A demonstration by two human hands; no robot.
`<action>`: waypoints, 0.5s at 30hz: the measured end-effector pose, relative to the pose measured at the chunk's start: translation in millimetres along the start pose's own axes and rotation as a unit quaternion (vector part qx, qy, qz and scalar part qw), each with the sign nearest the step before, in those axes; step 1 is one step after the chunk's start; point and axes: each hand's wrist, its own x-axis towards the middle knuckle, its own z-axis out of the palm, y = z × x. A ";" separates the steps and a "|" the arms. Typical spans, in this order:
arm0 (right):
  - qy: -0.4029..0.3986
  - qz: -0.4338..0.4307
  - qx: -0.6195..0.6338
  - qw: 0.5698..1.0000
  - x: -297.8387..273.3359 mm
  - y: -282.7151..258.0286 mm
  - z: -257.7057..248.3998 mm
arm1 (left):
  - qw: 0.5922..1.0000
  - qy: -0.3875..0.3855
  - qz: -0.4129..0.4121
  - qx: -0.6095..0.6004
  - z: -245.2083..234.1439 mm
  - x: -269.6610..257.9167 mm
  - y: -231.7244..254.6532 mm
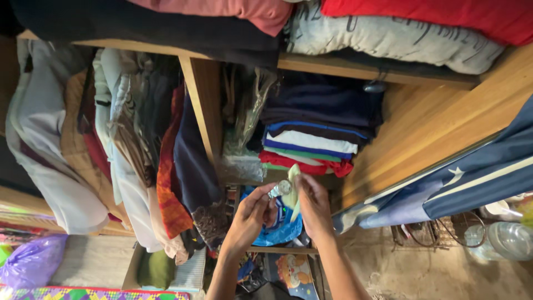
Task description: The person organizes items inside a wooden wardrobe. They handle a blue plastic bag, a small white container, a black strap, a packaged item, and a white paper, placing them into a lower shelf or drawer.
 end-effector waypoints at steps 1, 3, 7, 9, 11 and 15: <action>-0.017 0.035 0.011 0.999 0.0 -0.1 -0.7 | 1.000 -0.002 0.005 0.000 -1.7 3.8 -1.5; -0.051 0.113 0.031 0.992 -9.0 0.8 -2.3 | 1.000 0.000 0.008 -0.002 -3.6 2.4 -6.4; -0.041 0.059 -0.115 0.991 -12.9 0.0 4.8 | 0.998 0.005 -0.030 0.048 -0.6 -0.2 -7.3; -0.030 0.088 -0.119 0.988 -12.9 -2.5 4.7 | 0.997 -0.002 -0.036 0.075 -0.1 -2.9 -6.5; -0.031 0.087 -0.154 0.984 -14.5 -4.5 5.3 | 0.987 0.006 -0.030 0.156 -1.8 -3.2 -6.5; -0.073 -0.013 -0.271 0.960 -17.7 -10.2 8.9 | 0.946 0.036 0.115 0.302 -4.9 -7.3 -15.5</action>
